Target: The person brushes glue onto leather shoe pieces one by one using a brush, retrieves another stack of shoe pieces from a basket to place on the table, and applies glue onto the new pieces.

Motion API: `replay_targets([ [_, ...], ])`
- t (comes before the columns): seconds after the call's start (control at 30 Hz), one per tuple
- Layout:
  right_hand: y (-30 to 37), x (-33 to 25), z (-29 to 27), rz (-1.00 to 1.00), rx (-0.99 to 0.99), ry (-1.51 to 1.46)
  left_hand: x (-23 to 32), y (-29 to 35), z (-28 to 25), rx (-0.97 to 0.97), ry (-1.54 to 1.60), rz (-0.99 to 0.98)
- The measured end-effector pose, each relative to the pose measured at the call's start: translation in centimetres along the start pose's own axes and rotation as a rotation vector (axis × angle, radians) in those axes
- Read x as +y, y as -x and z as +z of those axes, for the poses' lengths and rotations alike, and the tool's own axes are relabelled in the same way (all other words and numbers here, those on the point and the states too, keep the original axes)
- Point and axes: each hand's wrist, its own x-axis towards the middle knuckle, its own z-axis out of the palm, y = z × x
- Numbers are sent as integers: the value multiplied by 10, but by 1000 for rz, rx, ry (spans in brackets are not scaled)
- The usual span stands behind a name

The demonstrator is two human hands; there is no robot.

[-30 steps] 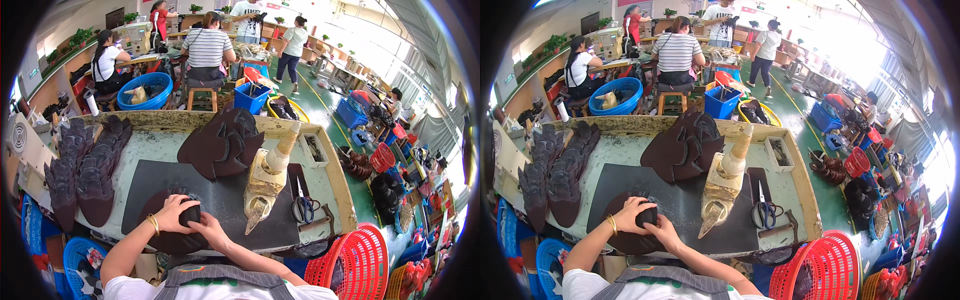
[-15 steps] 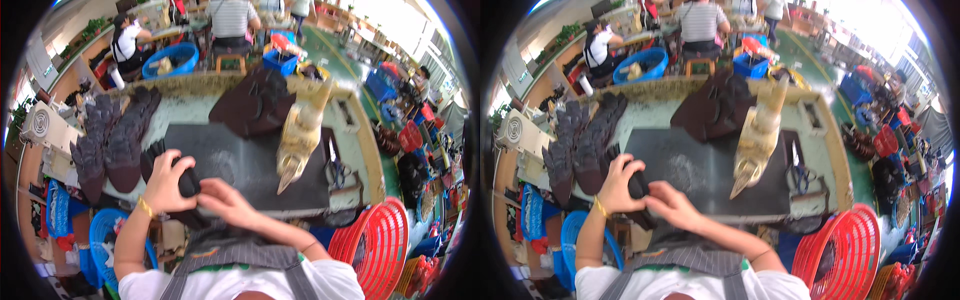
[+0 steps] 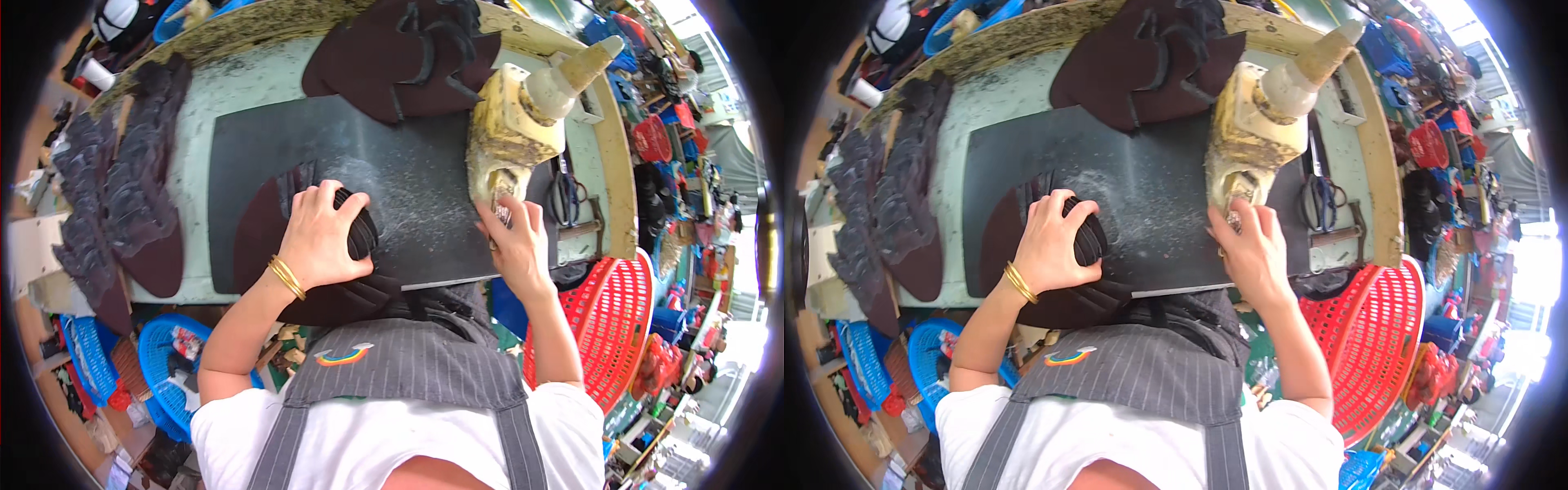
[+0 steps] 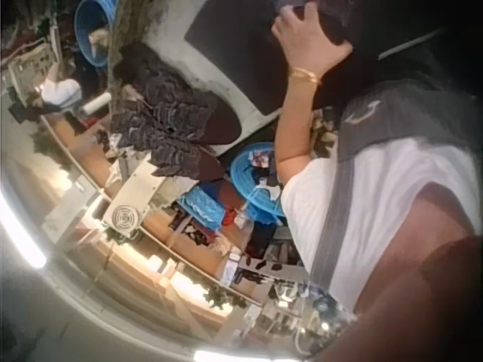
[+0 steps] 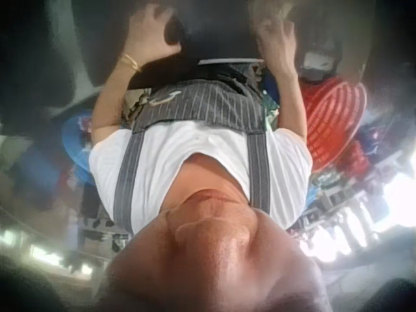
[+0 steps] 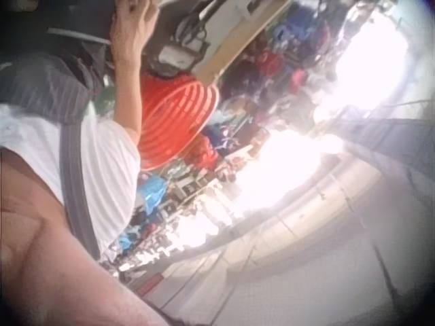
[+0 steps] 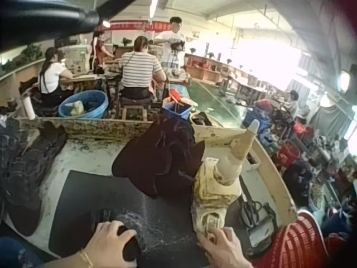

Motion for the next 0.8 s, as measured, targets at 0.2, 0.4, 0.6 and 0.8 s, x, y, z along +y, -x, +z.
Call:
replay_targets([
  [0.2, -4, 8, -35, 449, 241, -806, -15, -9, 10, 22, -10, -15],
  [0.4, -33, 46, 10, 436, 215, -601, -15, -6, -4, 139, 80, 87],
  [0.6, -32, 62, -18, 741, 377, -1054, -20, 66, -28, -206, -4, 140],
  [0.8, -3, 68, -21, 842, 394, -1384, -17, 64, -19, -170, -44, 195],
])
